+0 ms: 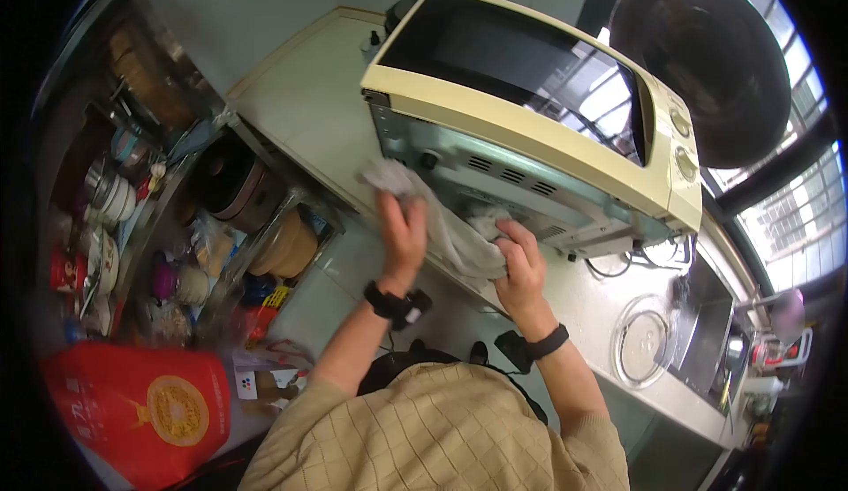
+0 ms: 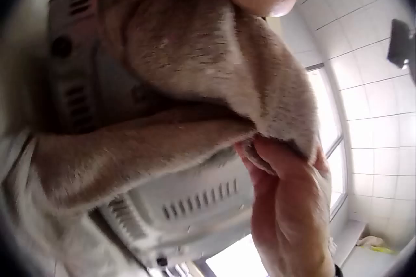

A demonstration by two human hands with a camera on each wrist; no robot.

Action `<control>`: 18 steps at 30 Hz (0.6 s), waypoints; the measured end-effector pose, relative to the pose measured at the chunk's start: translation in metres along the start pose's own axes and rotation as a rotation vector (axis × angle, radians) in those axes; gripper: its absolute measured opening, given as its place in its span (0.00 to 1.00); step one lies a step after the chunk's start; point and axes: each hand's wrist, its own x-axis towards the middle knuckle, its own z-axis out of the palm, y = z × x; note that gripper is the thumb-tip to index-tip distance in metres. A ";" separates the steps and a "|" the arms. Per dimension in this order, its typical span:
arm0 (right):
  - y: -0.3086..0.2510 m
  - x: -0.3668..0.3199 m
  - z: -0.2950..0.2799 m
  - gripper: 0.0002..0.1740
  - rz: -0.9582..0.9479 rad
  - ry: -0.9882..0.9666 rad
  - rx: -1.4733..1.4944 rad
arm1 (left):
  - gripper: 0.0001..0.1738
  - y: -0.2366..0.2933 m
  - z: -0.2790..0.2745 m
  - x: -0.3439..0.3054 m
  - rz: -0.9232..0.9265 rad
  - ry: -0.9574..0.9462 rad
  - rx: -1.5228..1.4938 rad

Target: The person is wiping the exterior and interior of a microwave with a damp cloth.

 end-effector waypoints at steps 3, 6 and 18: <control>-0.005 0.016 -0.001 0.12 -0.300 0.180 -0.098 | 0.17 0.011 0.000 0.043 -0.017 -0.025 -0.111; 0.029 -0.001 0.009 0.10 -0.498 0.048 -0.435 | 0.16 -0.036 0.049 -0.023 0.018 -0.022 0.256; 0.043 -0.060 -0.024 0.17 0.911 0.064 0.517 | 0.21 0.011 0.044 -0.089 0.087 -0.482 0.045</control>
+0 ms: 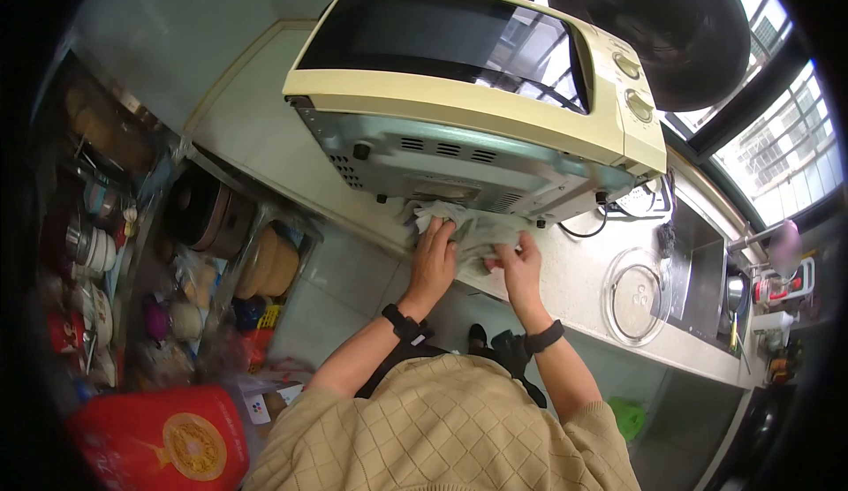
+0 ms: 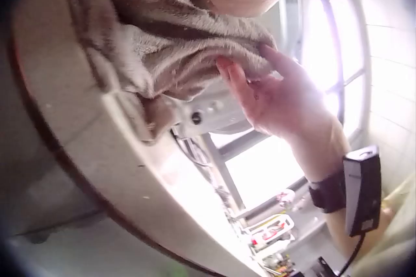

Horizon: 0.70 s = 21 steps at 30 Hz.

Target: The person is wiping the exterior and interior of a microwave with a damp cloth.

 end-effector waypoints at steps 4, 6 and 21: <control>-0.055 -0.017 0.008 0.21 -0.454 0.171 0.284 | 0.21 0.047 -0.009 0.030 0.120 0.079 -0.029; -0.072 -0.008 0.010 0.21 -1.099 0.411 -0.403 | 0.23 0.052 -0.001 0.052 0.243 -0.007 0.105; 0.045 0.001 -0.004 0.32 -0.524 0.237 -0.873 | 0.10 -0.050 0.038 -0.018 -0.017 -0.125 0.193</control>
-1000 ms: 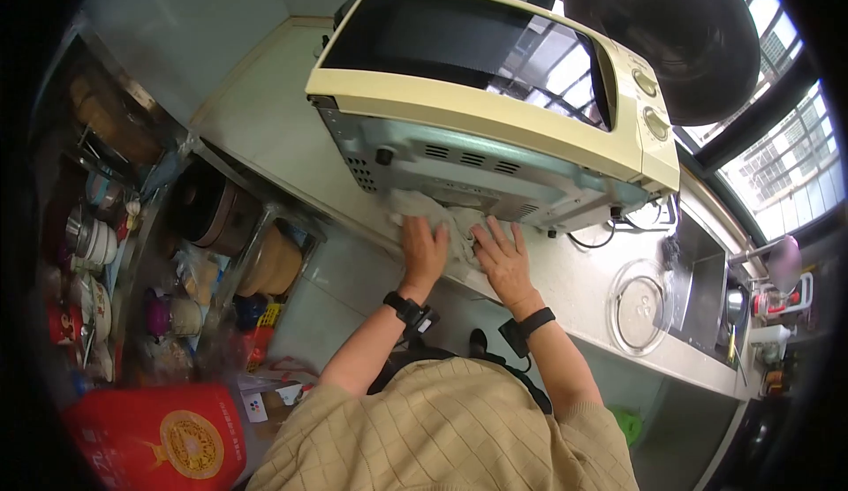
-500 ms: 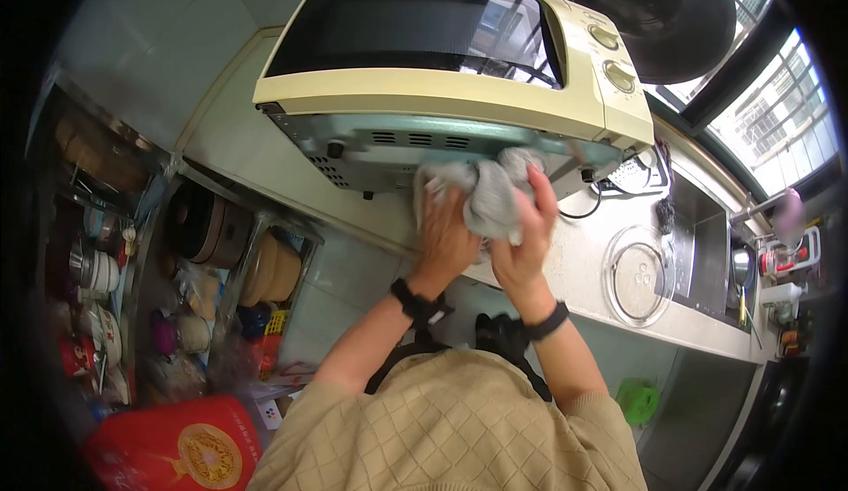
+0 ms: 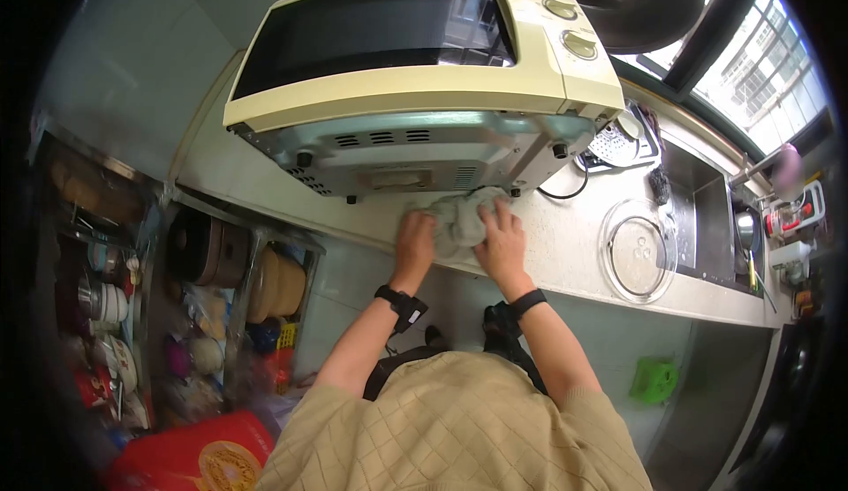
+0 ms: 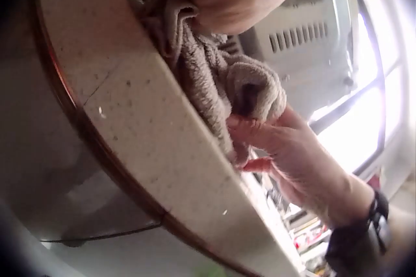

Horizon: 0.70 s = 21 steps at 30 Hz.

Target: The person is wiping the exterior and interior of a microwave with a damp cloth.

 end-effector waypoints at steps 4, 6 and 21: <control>-0.026 0.018 0.057 0.26 0.063 -0.170 0.339 | 0.12 -0.021 -0.055 0.004 -0.610 0.382 -0.267; -0.056 0.031 0.064 0.24 0.098 -0.211 0.424 | 0.16 -0.012 -0.081 0.020 -0.842 0.443 -0.439; 0.033 0.022 -0.007 0.09 1.092 0.452 1.777 | 0.35 0.102 0.065 0.012 -0.175 -0.268 -0.206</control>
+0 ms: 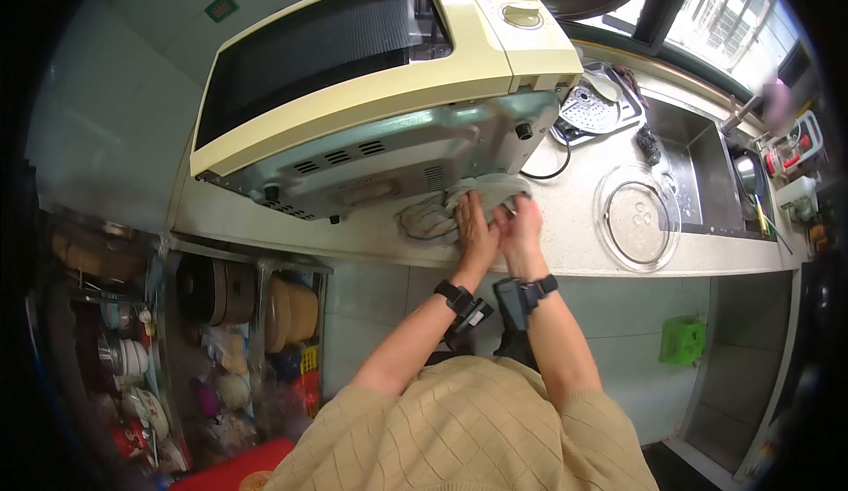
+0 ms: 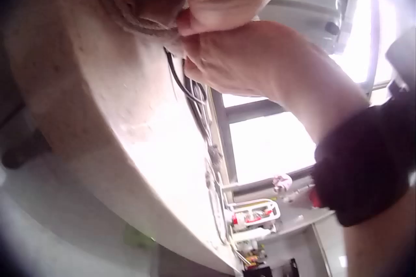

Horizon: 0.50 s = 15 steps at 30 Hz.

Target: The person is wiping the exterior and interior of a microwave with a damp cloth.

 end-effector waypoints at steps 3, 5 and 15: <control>0.019 0.000 0.017 0.10 -0.042 -0.059 -0.369 | 0.33 -0.033 -0.028 -0.010 0.147 0.021 0.041; 0.033 -0.008 0.036 0.11 0.052 -0.162 -0.462 | 0.29 -0.072 -0.049 -0.013 0.009 0.095 0.037; -0.036 -0.048 0.059 0.07 -0.397 -0.224 -0.311 | 0.15 0.046 -0.068 -0.006 0.237 0.414 -0.135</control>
